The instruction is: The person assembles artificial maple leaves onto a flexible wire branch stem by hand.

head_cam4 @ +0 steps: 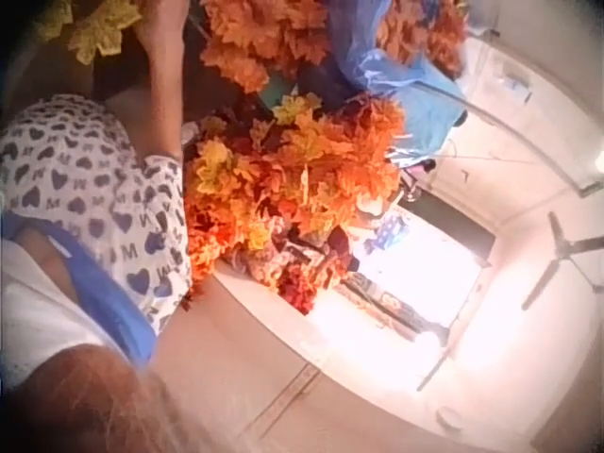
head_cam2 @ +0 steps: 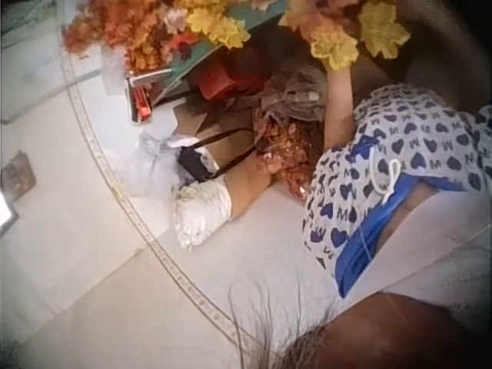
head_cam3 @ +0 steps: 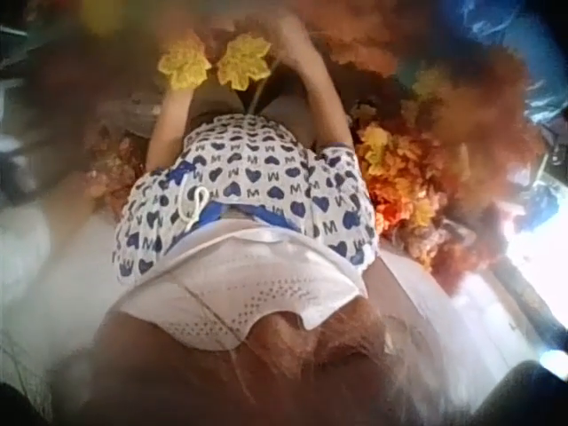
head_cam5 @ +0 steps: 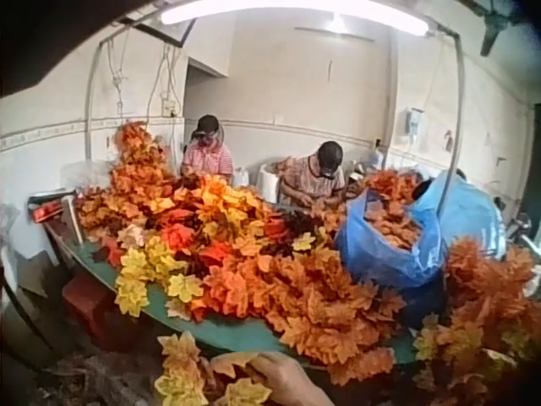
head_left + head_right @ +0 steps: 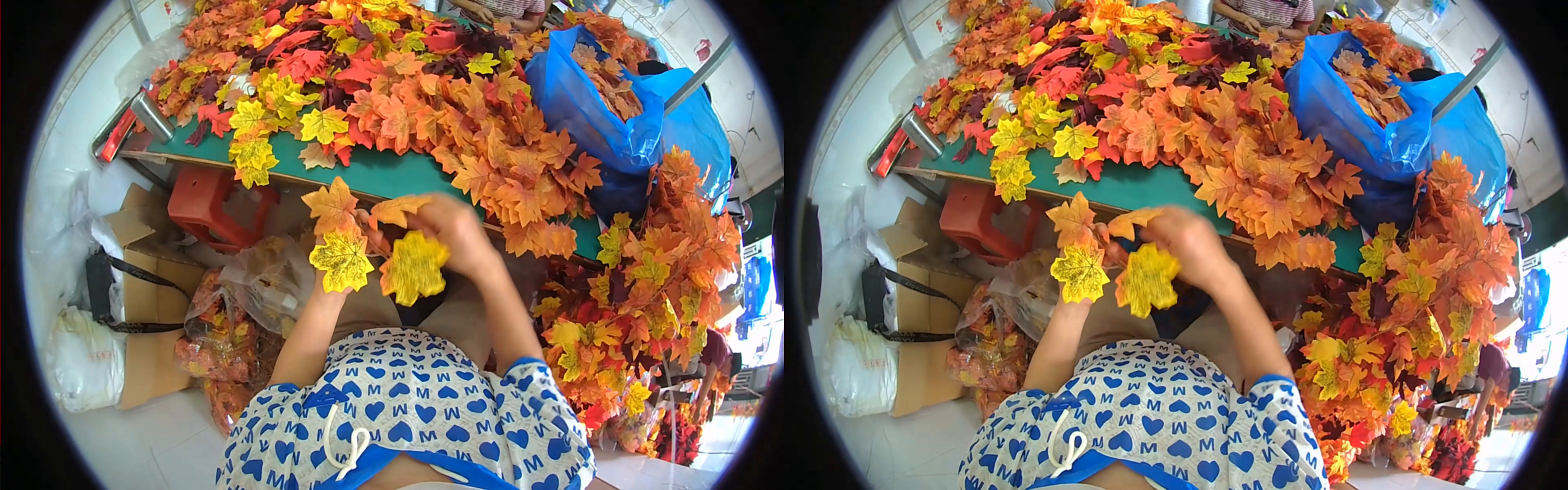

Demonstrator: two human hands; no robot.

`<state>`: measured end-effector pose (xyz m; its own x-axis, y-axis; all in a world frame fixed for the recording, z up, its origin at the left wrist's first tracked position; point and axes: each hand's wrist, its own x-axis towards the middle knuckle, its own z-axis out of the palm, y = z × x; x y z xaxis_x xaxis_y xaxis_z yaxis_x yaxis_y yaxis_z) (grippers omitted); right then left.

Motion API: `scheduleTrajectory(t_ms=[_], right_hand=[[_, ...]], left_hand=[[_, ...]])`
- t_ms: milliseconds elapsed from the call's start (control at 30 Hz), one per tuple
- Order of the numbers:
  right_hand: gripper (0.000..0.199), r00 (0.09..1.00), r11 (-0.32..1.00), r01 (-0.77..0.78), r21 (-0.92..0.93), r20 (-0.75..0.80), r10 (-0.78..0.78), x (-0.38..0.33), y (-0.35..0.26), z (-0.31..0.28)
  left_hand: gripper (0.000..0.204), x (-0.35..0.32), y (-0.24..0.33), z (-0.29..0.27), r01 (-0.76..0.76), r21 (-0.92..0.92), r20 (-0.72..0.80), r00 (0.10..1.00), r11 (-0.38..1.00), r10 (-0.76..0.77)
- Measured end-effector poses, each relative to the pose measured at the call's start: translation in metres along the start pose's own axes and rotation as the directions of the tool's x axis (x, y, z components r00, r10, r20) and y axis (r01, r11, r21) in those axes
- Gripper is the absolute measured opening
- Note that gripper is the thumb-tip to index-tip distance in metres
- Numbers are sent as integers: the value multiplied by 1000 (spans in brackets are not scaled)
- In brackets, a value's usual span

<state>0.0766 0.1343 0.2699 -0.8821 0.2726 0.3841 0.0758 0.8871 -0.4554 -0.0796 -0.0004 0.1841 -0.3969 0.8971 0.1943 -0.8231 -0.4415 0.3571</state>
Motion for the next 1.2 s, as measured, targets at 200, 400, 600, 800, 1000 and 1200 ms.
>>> scheduleTrajectory(t_ms=[200,400,600,800,1000,1200], right_hand=[[14,864,910,-237,-340,-502,38,119,98,-40],[15,902,710,-430,-558,-228,368,161,169,-10],[20,858,809,-506,-299,-266,439,158,164,-19],[16,761,803,-594,48,-293,579,148,185,-16],[14,610,865,-494,89,-674,417,136,174,-40],[15,601,-9,379,925,-239,763,103,65,-24]], left_hand=[[24,-4,-13,4,-181,948,147,979,263,144],[27,-21,-11,7,-99,935,72,993,342,92],[29,-35,-5,-7,176,789,-200,979,588,-25],[36,-35,-14,-12,75,842,-82,997,534,-10],[46,-33,-8,-3,38,936,-71,994,350,82],[50,-13,-23,-10,-59,984,18,971,168,239]])
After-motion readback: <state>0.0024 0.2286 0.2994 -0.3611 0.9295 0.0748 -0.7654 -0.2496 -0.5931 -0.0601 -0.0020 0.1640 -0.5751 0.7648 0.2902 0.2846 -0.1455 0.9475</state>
